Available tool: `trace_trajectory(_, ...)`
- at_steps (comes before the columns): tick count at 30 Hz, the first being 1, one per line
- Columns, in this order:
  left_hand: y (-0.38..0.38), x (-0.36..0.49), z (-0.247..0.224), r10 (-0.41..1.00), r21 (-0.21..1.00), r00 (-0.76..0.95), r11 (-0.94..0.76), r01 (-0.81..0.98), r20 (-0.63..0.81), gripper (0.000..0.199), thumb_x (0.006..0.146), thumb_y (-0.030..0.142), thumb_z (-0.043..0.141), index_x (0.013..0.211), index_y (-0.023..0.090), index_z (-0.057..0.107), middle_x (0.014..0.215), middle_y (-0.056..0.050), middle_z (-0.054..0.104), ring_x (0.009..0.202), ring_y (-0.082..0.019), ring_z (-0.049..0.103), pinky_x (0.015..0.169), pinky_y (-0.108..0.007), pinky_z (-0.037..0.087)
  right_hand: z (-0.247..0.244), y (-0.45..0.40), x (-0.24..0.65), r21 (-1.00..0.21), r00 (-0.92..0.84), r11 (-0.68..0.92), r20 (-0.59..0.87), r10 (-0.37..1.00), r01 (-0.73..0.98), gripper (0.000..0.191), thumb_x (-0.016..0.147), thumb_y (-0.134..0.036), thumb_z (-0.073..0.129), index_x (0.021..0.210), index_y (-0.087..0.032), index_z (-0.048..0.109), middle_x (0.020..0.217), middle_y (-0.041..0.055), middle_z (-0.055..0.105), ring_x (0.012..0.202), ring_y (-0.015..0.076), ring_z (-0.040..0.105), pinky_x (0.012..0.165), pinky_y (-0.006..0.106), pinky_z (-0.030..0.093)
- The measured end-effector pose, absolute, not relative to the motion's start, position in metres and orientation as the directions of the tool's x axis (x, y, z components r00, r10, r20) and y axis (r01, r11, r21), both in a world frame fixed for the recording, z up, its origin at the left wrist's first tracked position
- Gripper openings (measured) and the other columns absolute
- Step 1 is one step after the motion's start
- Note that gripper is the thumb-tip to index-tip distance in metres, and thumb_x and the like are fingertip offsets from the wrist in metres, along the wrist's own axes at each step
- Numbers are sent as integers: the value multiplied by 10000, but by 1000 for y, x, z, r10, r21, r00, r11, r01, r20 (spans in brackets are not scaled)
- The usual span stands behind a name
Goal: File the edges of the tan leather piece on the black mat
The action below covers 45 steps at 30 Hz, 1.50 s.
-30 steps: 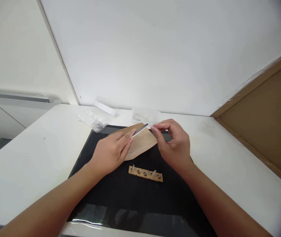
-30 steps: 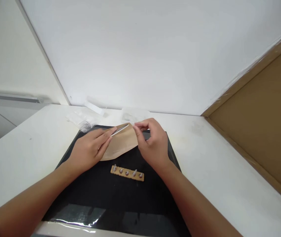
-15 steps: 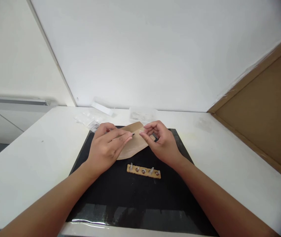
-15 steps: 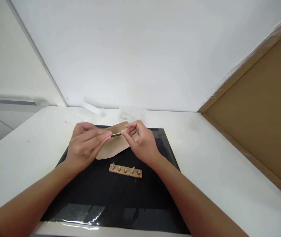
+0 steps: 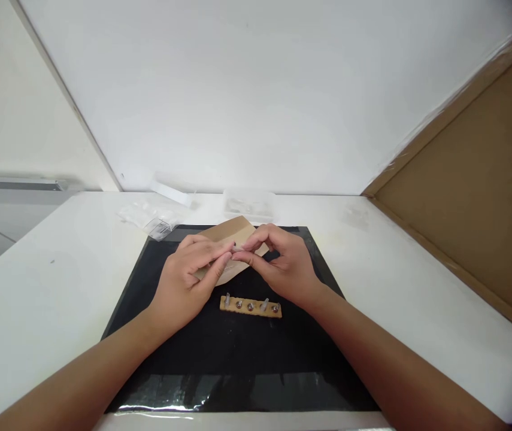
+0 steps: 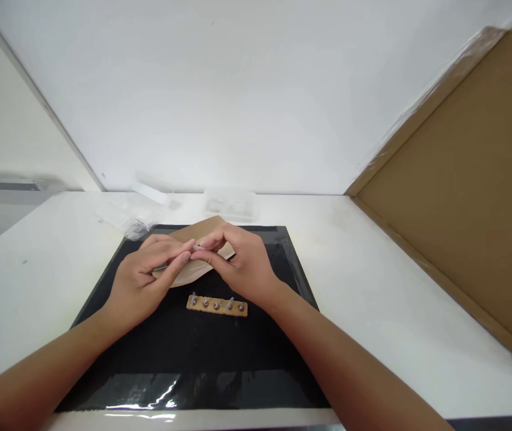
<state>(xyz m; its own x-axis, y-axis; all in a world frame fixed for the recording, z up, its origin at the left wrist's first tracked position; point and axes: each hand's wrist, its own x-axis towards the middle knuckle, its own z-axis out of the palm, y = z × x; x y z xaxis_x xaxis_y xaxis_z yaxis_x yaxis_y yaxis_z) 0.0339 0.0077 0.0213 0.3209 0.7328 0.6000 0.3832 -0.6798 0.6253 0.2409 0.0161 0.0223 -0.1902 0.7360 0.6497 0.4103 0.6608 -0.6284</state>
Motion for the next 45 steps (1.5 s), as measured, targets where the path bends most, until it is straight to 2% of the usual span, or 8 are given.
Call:
trace_trajectory(3,10,32,19,818,758,269,-573,311,509,135,947,307,715,1027,282,821,965,-22,792,943,-196,689,843,-349,548,23,15,242,-599,-247,660,627,739,452,163,872,-340,811,842,-239,686,823,-24,740,771,143,689,733,284,512)
trace_trajectory(7,13,31,17,883,871,285,-440,218,374,160,920,345,740,1032,262,818,1008,-44,787,939,-200,718,766,-308,577,25,13,245,-584,-278,633,584,763,509,212,841,-418,832,881,-252,706,854,-19,770,763,159,722,756,312,522)
trace_trajectory(15,11,33,23,850,894,390,-429,126,353,120,947,301,706,1002,232,788,1073,-52,775,1024,-206,714,919,-334,583,31,11,247,-559,-346,653,562,751,511,196,898,-452,769,915,-266,711,870,-24,783,752,155,719,793,326,496)
trace_trajectory(30,14,33,20,943,996,324,-59,-60,76,285,765,356,886,918,180,721,892,-52,824,825,-213,794,758,-303,638,29,12,249,-365,-462,763,629,625,534,190,925,-437,747,984,-263,701,782,-41,759,739,149,702,767,324,422)
trace_trajectory(36,11,34,22,943,997,323,-74,-31,80,305,773,404,871,905,181,710,856,-51,821,789,-220,788,712,-315,623,33,11,253,-245,-486,766,650,584,594,220,898,-470,772,988,-283,698,754,-51,750,670,130,673,758,340,400)
trace_trajectory(39,10,33,22,934,981,334,-166,98,124,266,845,436,806,904,192,720,825,-34,809,763,-195,764,715,-307,593,40,8,259,-226,-501,766,640,583,602,257,873,-514,781,893,-275,689,721,-51,733,617,122,637,744,348,405)
trace_trajectory(42,11,32,22,882,853,362,-420,310,303,221,938,401,710,821,215,732,771,0,785,727,-163,721,737,-313,542,42,0,275,-332,-482,765,622,617,552,289,818,-521,828,872,-275,686,654,-60,685,581,129,608,708,355,431)
trace_trajectory(45,9,31,21,771,637,395,-636,436,499,229,977,302,657,766,222,693,704,24,755,718,-164,675,821,-360,494,31,-11,298,-565,-325,697,624,711,441,320,760,-410,899,971,-296,688,581,-78,607,547,143,572,592,328,451)
